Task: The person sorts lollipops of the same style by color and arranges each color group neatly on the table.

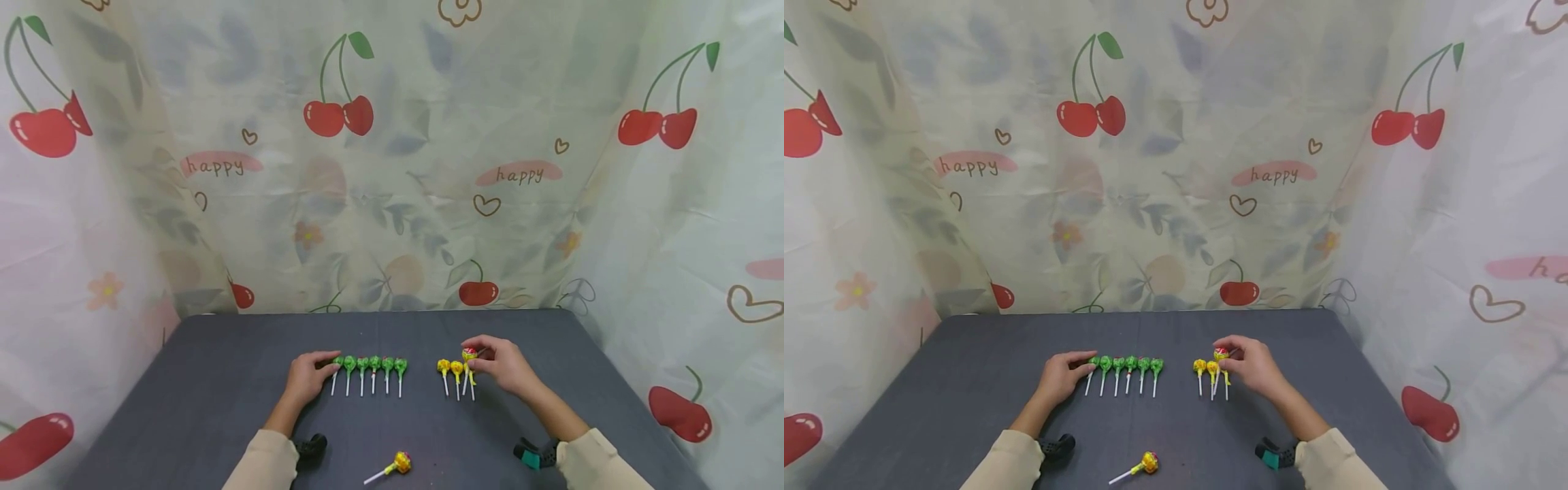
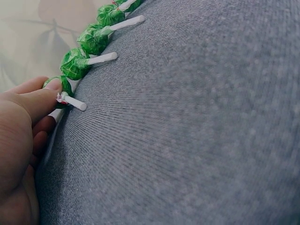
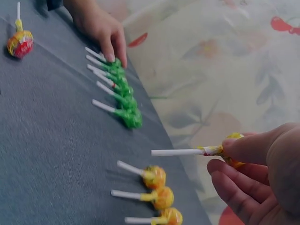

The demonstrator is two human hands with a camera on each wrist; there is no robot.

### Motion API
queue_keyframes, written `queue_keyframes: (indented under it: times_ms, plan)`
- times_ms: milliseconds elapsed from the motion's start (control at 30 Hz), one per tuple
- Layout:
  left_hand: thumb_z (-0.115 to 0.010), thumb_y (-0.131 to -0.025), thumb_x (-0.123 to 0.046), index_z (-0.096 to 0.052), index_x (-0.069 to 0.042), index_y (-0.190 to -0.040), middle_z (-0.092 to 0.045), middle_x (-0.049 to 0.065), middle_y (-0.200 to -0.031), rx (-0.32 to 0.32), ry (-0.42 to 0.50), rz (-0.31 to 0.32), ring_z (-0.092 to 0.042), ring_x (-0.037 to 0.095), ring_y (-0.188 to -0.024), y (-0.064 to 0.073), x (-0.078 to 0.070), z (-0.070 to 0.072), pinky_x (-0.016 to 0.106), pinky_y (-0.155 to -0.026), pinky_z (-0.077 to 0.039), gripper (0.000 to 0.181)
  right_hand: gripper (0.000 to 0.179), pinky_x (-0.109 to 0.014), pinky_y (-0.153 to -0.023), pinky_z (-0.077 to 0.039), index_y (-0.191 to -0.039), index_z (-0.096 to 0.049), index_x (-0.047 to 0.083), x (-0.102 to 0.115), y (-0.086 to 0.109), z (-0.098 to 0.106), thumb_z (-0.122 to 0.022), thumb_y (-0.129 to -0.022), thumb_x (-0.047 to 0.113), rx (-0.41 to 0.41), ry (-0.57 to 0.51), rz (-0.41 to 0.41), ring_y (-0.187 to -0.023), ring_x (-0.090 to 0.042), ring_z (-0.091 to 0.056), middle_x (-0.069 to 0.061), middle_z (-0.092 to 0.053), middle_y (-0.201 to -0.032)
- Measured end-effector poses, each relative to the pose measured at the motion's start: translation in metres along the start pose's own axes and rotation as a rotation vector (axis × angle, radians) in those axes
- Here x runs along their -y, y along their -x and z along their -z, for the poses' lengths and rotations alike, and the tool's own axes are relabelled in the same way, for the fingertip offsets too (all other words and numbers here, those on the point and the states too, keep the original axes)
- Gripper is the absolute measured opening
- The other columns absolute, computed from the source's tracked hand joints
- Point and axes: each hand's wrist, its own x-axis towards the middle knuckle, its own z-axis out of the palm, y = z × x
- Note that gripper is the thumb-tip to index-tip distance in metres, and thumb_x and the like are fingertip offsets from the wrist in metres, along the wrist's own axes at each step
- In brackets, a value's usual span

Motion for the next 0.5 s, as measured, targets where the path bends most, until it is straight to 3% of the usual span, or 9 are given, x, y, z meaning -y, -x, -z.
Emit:
queue_keyframes:
  times_ms: [233,500]
  plan:
    - [-0.075,-0.087,-0.016,-0.075,-0.017,-0.113,-0.07,0.007,-0.112,0.016,0.004,0.022,-0.062,0.03,-0.108,0.0,-0.001,0.0,0.048,-0.092,-0.048,0.027,0.024,-0.031,-0.065,-0.053,-0.109,-0.069,0.004,-0.018,-0.005,0.007,-0.073,-0.086,0.002,-0.056,0.106,-0.061,-0.077,-0.016,-0.062,-0.004,-0.067,-0.098]
    - [-0.076,-0.086,-0.015,-0.076,-0.015,-0.112,-0.071,0.009,-0.11,0.003,-0.008,-0.008,-0.063,0.032,-0.105,0.0,0.0,0.0,0.049,-0.09,-0.048,0.027,0.022,-0.031,-0.063,-0.049,-0.106,-0.07,0.003,-0.042,-0.011,0.015,-0.074,-0.085,0.005,-0.01,0.188,-0.099,-0.073,-0.017,-0.057,-0.002,-0.066,-0.09]
